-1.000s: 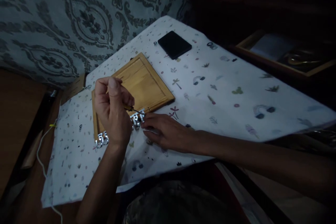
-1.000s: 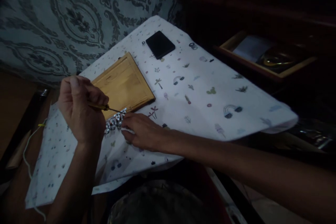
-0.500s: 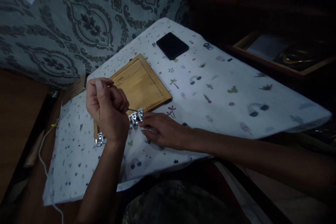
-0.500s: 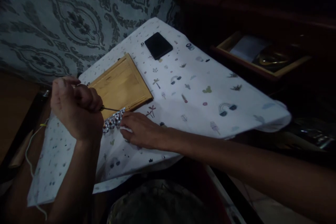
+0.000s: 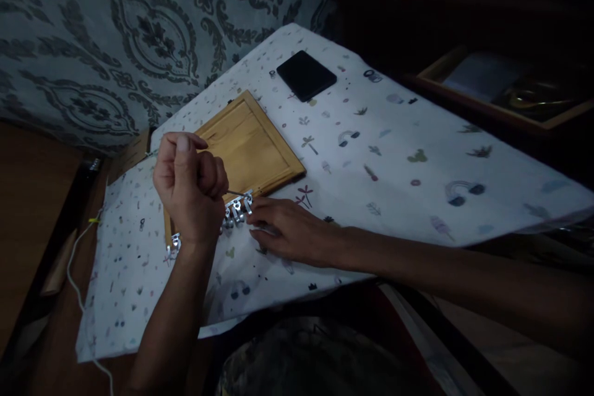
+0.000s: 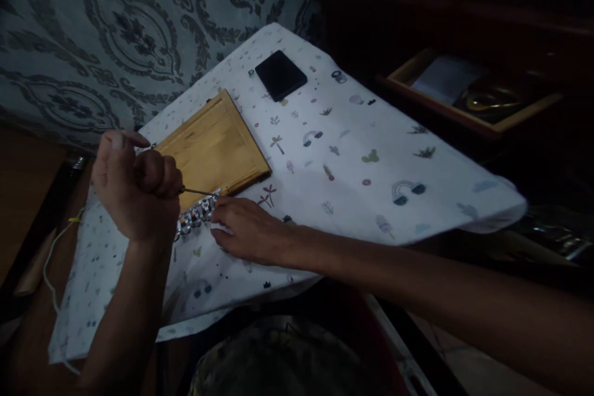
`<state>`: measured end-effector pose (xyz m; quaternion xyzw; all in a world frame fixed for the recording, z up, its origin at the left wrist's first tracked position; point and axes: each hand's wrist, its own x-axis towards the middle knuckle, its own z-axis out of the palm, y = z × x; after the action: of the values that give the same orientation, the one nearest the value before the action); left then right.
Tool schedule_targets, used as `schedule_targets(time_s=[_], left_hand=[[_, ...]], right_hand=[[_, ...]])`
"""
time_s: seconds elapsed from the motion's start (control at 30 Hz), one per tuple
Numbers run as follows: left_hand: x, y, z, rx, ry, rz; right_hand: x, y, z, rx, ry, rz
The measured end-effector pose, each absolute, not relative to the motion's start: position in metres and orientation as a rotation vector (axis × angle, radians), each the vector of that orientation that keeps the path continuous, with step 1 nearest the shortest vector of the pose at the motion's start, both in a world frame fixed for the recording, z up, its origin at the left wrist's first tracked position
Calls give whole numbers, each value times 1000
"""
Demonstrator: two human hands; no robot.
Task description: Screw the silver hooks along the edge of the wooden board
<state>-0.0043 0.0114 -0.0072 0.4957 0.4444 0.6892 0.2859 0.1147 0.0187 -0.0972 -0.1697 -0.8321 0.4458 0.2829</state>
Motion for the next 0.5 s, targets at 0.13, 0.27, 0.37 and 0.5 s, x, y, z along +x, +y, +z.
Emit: schedule_targets(time_s=[0.13, 0.27, 0.37, 0.5], left_hand=[[-7, 10, -6, 1318, 1219, 1822], [-7, 9, -3, 1310, 1226, 1805], [-7, 9, -3, 1307, 1224, 1797], [-9, 11, -5, 1315, 1218, 1796]], right_hand=[[115, 19, -95, -498, -2237, 1217], [115, 19, -95, -490, -2259, 1207], [115, 19, -95, -484, -2275, 1211], [115, 18, -95, -490, -2251, 1198]])
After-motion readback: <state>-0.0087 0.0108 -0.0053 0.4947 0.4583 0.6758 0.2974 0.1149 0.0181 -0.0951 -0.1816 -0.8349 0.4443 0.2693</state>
